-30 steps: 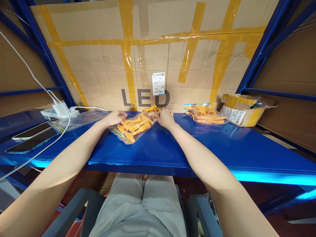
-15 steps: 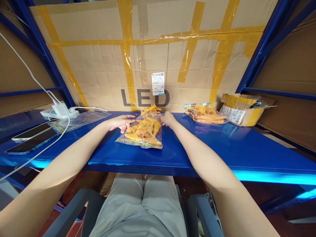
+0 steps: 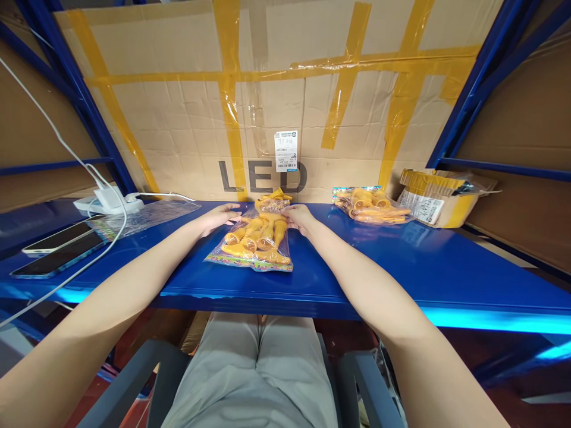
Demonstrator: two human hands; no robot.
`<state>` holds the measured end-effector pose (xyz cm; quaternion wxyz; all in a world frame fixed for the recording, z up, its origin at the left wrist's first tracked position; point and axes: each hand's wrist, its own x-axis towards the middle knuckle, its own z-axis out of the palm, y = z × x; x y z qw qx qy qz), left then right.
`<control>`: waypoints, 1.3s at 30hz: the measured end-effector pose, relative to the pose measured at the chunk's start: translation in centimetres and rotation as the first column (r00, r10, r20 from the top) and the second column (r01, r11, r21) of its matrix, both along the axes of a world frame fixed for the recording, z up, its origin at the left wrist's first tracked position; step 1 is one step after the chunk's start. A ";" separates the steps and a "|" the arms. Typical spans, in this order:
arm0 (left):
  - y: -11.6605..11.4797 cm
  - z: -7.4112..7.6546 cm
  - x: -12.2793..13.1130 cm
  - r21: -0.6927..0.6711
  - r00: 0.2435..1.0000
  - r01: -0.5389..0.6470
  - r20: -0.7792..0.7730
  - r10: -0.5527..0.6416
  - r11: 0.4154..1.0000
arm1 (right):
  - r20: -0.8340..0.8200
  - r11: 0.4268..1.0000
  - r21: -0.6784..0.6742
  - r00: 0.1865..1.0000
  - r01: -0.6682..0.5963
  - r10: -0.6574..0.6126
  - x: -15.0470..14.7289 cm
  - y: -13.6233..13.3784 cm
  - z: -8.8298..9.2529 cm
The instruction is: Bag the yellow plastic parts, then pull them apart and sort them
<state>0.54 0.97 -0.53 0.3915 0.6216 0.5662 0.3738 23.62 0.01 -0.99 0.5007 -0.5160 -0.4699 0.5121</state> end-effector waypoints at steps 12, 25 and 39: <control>0.6 -0.4 -0.8 -0.004 0.996 -0.066 -0.068 0.066 0.998 | -0.056 0.999 -0.010 0.997 -0.048 0.047 -1.0 -0.5 0.0; 1.4 -0.5 -1.6 -0.142 0.930 0.094 0.366 -0.036 0.985 | -0.079 0.987 -0.042 0.986 -0.153 0.149 0.4 0.2 -0.3; 1.9 -0.5 -3.3 -0.065 0.951 0.158 0.278 -0.134 0.985 | 0.039 0.952 0.040 0.953 -0.302 0.300 2.7 1.0 0.0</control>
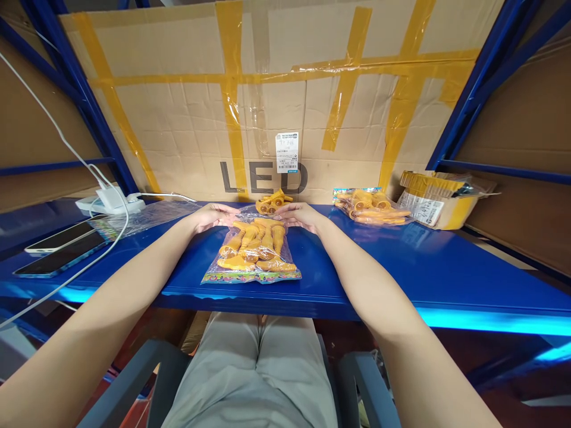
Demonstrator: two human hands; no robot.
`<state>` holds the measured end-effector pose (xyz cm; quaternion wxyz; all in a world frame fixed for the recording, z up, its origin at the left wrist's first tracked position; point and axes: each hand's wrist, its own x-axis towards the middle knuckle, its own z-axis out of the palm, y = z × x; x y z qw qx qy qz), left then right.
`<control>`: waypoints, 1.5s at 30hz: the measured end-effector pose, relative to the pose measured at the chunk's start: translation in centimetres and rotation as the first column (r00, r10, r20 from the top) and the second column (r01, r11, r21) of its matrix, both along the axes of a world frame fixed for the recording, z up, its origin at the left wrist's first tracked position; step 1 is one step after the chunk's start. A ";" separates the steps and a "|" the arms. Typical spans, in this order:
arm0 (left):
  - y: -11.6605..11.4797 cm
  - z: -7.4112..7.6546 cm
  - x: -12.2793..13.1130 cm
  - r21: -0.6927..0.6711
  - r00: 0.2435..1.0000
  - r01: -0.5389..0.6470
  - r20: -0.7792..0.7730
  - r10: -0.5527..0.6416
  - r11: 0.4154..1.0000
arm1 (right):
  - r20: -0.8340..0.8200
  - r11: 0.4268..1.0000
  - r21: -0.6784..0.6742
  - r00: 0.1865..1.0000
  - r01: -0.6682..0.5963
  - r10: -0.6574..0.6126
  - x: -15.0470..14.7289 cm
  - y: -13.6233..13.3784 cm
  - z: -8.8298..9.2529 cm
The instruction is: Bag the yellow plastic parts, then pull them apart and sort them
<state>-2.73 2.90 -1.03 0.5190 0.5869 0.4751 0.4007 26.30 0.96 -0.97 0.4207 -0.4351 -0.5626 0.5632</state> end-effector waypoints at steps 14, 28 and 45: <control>-0.1 0.0 0.9 0.167 0.988 -0.034 -0.141 0.057 0.985 | 0.391 0.970 0.241 0.919 -0.042 -0.058 -0.9 0.3 -0.1; 0.0 0.0 1.1 0.357 0.859 0.176 -0.510 0.034 0.917 | 0.633 0.929 0.310 0.773 -0.201 -0.044 -0.4 0.5 -0.1; -1.0 0.7 1.6 0.688 0.616 0.358 -0.682 0.395 0.631 | 0.430 0.959 0.275 0.900 -0.063 -0.065 -2.0 0.3 -1.2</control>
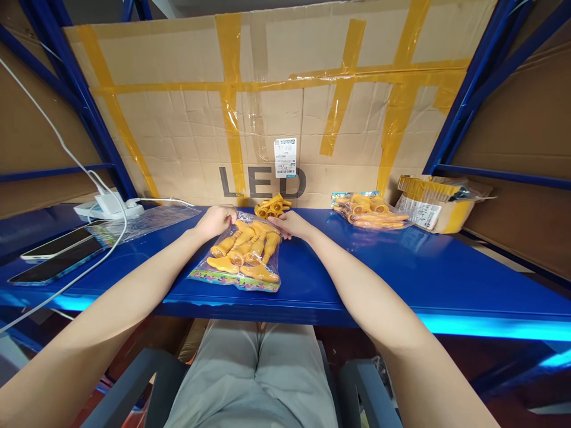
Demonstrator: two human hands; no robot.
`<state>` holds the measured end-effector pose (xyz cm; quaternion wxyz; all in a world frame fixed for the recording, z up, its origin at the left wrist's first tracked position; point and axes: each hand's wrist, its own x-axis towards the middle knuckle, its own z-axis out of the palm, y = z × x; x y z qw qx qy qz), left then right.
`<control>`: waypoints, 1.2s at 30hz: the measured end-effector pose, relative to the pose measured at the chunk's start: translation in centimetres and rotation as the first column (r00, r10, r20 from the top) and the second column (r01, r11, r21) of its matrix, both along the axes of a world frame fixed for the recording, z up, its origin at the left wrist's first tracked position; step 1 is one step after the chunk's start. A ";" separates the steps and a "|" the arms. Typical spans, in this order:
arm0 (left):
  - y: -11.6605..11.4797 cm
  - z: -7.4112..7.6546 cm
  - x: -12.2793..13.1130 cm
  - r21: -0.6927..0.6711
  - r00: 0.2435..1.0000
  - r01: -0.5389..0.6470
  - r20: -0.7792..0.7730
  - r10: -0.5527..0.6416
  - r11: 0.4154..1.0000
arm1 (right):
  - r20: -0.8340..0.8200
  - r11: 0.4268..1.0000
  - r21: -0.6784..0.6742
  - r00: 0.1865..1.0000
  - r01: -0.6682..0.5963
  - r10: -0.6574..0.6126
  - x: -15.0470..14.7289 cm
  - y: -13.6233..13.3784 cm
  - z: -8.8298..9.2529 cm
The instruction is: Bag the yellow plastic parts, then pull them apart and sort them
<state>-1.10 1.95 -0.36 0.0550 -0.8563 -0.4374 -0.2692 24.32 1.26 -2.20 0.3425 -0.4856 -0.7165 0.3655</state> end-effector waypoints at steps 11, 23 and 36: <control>-0.3 -0.1 0.5 0.168 0.997 0.063 -0.057 -0.054 0.984 | -0.138 0.962 -0.183 0.974 -0.201 0.177 1.2 -1.5 1.6; -0.1 -0.5 1.5 0.285 0.996 0.082 -0.046 -0.072 0.955 | -0.417 0.811 -0.417 0.879 -0.411 0.232 0.5 -1.3 1.5; 0.3 0.3 -0.9 0.298 0.913 -0.050 0.400 -0.077 0.953 | -0.717 0.987 -0.161 0.690 -0.023 -0.100 3.9 -0.9 4.6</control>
